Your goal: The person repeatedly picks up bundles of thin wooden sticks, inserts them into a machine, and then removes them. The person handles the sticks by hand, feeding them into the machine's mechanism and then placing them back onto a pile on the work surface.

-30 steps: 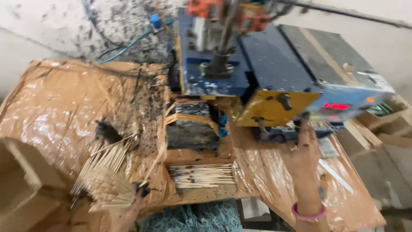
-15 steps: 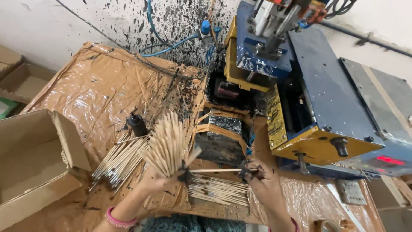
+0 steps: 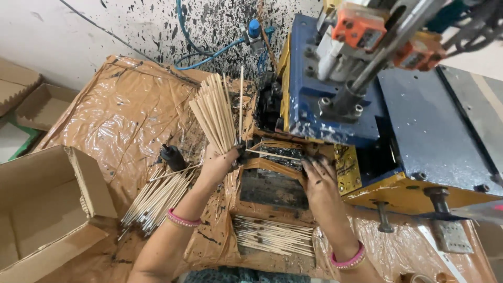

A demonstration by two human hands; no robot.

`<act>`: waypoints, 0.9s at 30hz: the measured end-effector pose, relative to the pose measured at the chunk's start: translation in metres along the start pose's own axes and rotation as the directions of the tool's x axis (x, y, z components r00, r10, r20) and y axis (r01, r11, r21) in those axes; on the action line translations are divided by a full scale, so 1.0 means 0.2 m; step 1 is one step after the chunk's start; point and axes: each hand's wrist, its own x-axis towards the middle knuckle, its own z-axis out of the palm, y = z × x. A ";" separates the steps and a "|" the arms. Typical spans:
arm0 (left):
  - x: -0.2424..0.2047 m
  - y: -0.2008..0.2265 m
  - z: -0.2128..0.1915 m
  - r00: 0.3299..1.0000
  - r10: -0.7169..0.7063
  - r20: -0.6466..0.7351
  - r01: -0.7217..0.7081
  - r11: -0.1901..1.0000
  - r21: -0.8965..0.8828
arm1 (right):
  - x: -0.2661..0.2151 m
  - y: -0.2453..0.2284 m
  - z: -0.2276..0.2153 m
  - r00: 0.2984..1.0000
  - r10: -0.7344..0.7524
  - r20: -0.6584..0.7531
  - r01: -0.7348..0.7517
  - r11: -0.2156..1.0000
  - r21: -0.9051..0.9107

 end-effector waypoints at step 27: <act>-0.67 -0.13 -0.32 0.906 -0.120 0.407 -0.062 0.912 0.406 | -0.85 0.15 0.05 0.767 0.633 -0.105 -0.471 0.666 0.578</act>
